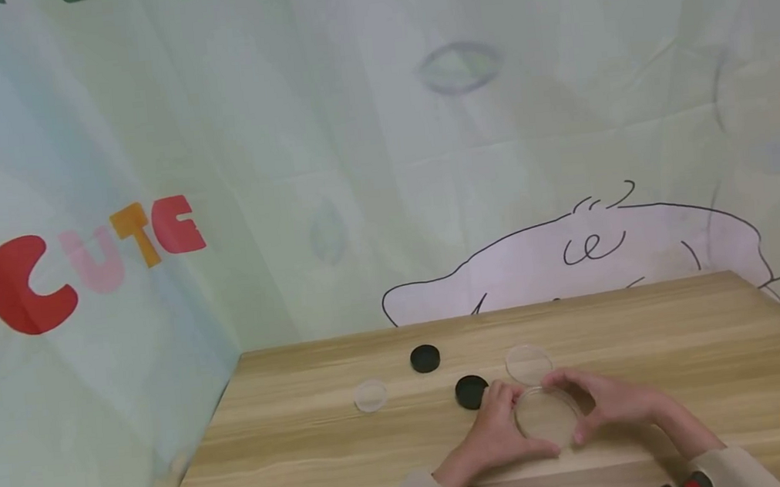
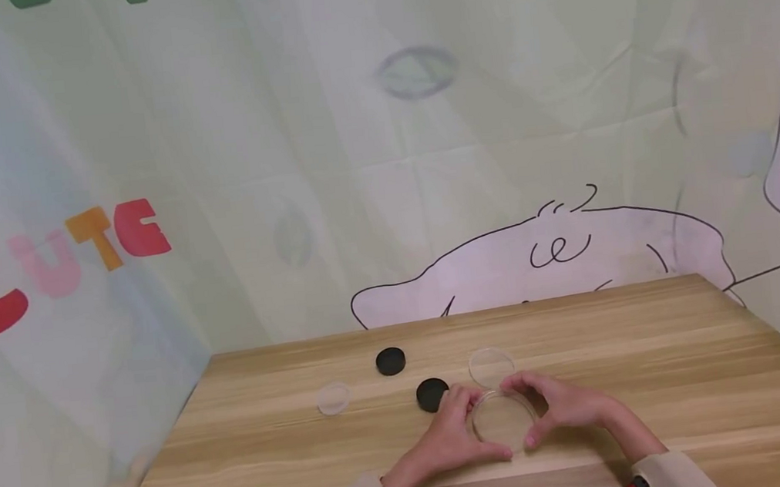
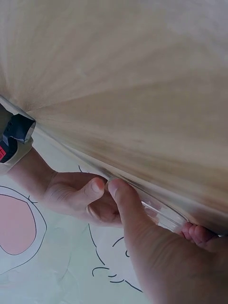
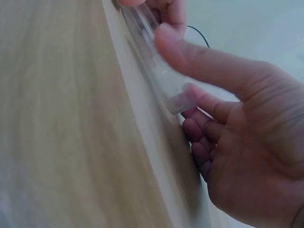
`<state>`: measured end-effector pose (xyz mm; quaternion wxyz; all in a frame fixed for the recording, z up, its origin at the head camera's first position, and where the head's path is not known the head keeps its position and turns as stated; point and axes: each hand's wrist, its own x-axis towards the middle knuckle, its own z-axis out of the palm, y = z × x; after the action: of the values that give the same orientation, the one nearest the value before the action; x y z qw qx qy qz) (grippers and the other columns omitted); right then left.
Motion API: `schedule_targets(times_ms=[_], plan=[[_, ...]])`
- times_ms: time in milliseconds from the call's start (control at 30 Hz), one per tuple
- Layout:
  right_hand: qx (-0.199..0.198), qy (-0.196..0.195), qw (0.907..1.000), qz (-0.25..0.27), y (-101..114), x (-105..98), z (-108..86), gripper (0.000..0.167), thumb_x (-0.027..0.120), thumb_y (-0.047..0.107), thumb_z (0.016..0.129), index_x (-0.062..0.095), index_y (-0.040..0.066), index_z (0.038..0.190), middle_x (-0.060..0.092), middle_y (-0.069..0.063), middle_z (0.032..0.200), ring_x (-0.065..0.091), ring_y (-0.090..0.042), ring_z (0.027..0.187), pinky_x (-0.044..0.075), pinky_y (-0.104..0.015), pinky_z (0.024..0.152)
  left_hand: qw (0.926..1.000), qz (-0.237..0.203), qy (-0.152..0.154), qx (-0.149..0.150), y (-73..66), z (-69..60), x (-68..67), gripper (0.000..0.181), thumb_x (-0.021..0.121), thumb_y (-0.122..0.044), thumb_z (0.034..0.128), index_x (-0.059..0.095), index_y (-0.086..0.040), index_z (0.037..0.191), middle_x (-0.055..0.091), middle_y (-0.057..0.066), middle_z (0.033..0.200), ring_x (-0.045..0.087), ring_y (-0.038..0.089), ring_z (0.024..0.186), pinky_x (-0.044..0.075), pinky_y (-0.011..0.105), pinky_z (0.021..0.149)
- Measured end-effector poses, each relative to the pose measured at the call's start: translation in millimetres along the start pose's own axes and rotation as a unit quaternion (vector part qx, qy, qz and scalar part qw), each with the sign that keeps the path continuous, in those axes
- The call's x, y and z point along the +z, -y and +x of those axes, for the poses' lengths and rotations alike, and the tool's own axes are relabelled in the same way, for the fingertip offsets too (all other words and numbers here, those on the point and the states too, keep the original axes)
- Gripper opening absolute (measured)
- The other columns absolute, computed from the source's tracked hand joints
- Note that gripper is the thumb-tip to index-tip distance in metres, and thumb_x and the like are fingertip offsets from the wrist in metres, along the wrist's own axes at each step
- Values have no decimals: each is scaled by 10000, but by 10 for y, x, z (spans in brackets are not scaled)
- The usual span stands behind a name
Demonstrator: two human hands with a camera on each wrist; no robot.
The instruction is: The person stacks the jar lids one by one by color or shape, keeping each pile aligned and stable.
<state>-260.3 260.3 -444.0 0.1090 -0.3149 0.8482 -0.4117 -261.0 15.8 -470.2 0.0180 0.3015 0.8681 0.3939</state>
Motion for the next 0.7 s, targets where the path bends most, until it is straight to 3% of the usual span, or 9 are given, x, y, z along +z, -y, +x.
schedule_targets(times_ms=[233, 400, 467, 567, 700], plan=[[-14, 105, 9999, -4, 19, 21, 13, 754, 833, 233, 724, 449, -1, 1329, 528, -197, 1307, 423, 95, 1151, 325, -103, 981, 9997, 261, 32, -17, -33, -18, -21, 843, 887, -436, 648, 535, -10, 1284, 442, -39, 1091, 394, 56, 1040, 418, 192, 930], [104, 181, 9998, 23, 68, -4, 29, 773, 829, 242, 727, 439, 8, 1352, 505, -214, 1349, 420, 67, 1189, 314, -114, 999, 9995, 200, 104, -242, -55, -18, -52, 896, 891, -437, 642, 515, -12, 1336, 427, -51, 1101, 383, 51, 1047, 415, 210, 953], [242, 233, 9994, 75, 70, -26, 21, 793, 822, 251, 744, 417, 14, 1384, 490, -220, 1379, 438, -11, 1237, 331, -128, 1009, 9993, 167, 140, -300, -55, -27, -57, 915, 896, -434, 638, 506, -12, 1350, 419, -53, 1106, 374, 49, 1049, 417, 218, 956], [469, 234, 9982, 291, 51, -112, -14, 747, 753, 219, 830, 368, -13, 1426, 464, -277, 1404, 478, -245, 1293, 399, -184, 996, 9993, 14, 237, -289, -68, -24, -58, 931, 890, -435, 648, 484, -19, 1375, 405, -50, 1098, 350, 44, 1036, 406, 213, 935], [816, -102, 9953, 519, 5, -240, 0, 629, 627, 209, 937, 349, -52, 1438, 478, -325, 1390, 488, -462, 1269, 478, -312, 959, 9981, -445, 157, -400, -98, 22, -86, 884, 873, -397, 690, 461, -29, 1381, 413, -28, 1092, 364, 62, 1029, 395, 210, 895]])
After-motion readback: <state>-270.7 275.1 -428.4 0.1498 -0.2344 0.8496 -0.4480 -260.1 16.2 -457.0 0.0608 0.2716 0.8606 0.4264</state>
